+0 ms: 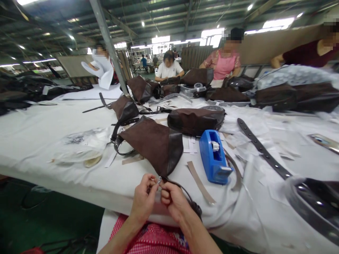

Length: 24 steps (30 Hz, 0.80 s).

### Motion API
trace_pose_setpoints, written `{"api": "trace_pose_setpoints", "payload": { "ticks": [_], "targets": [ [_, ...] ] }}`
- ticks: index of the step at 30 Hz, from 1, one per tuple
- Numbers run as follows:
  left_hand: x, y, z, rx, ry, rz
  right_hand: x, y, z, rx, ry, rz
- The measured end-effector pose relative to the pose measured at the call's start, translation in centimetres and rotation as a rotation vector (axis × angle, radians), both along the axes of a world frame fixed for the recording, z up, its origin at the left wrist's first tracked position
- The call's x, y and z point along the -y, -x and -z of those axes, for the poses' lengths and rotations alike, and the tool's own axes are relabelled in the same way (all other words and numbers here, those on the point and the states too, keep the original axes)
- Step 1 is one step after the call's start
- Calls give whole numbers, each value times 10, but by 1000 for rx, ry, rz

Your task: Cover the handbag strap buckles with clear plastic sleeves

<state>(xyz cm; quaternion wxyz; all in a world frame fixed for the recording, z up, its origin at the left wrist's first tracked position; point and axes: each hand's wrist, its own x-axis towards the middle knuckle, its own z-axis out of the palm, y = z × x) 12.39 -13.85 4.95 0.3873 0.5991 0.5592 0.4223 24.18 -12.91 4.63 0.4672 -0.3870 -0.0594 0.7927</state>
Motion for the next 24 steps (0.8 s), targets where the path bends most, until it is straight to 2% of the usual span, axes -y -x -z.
{"api": "trace_pose_setpoints", "payload": {
  "ticks": [4,6,9,13,16,19,24],
  "targets": [
    [-2,-3,8,386,247,-71,-2,-2,2,-193,-32,-55],
    [-4,-3,9,574,398,-45,-3,-1,5,-184,-40,-43],
    [-6,-1,6,742,562,0,-3,2,9,-100,-18,-15],
    [-7,4,1,829,697,55,-5,10,10,24,-12,15],
    [-8,7,1,824,645,44,-6,15,7,80,-22,46],
    [-10,9,1,823,586,20,-4,14,6,39,-33,67],
    [-13,8,2,892,706,102,3,6,8,-50,-60,2]
  ]
}}
